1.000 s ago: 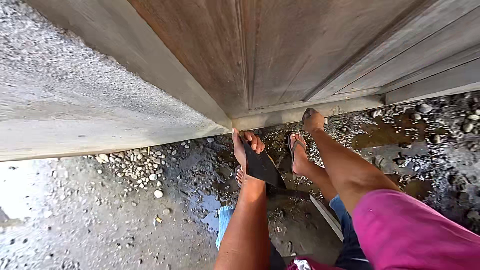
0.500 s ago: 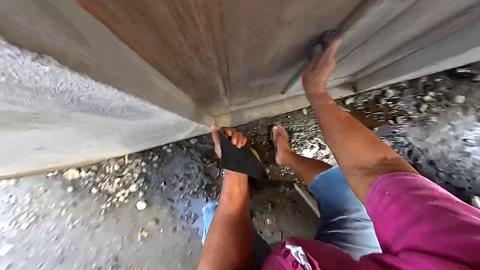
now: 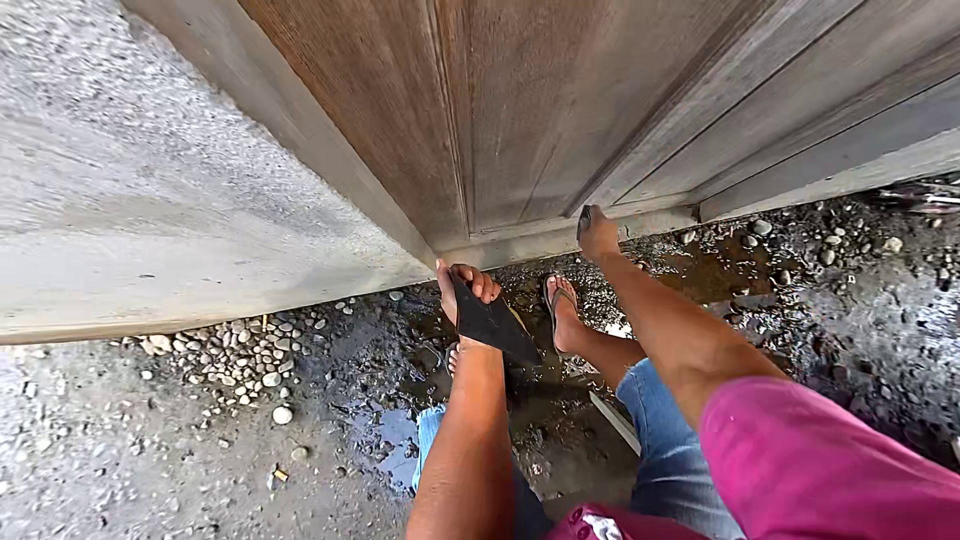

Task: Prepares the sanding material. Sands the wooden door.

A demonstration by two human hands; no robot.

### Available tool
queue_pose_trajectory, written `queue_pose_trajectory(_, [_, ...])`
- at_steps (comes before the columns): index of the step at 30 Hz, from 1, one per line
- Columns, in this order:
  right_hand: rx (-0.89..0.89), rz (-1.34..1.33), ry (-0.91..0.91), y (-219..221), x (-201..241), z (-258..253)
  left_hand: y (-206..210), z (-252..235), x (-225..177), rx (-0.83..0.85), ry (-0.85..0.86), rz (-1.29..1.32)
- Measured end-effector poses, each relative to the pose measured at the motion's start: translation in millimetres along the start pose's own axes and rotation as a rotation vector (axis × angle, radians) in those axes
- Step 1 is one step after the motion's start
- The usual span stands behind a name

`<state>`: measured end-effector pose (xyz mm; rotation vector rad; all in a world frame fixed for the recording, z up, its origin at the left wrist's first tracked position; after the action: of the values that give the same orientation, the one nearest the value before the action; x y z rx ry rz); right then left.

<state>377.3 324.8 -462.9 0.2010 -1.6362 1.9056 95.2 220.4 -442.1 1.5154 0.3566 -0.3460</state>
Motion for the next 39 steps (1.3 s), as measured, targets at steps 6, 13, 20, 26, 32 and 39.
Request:
queue_pose_trajectory(6, [-0.364, -0.113, -0.262, -84.3, 33.9, 33.0, -1.7, 7.8, -9.0, -0.071, 0.031, 0.07])
queue_pose_trajectory(13, [-0.515, -0.148, -0.293, -38.1, 38.7, -16.5, -10.4, 9.5, -29.7, 0.127, -0.02, 0.123])
queue_pose_trajectory(20, [-0.073, -0.439, 0.179, 98.0, -61.6, -56.2, -26.3, 3.4, -22.5, 0.027, -0.034, 0.093])
queue_pose_trajectory(26, [0.077, -0.894, -0.074, 153.9, 56.9, -1.8, -32.3, 2.3, 2.2, 0.016, -0.116, 0.051])
queue_pose_trajectory(32, [0.004, -0.813, 0.12, 154.6, 1.8, -3.2, -29.2, -3.1, -1.2, 0.128, -0.123, 0.086])
queue_pose_trajectory(39, [0.001, -0.754, -0.075, 105.9, 59.3, -0.3, -27.0, 2.7, 20.5, 0.081, -0.144, 0.156])
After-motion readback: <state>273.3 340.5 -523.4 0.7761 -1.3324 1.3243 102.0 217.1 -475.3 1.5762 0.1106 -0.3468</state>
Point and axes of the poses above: each hand's wrist, its own z-axis away from the middle knuckle, its own y-axis out of the palm, x = y × z, the point moved 9 cm from there along -z, towards the middle knuckle, and after that the axes turned 2 degrees about x, right-handed, at the moved point
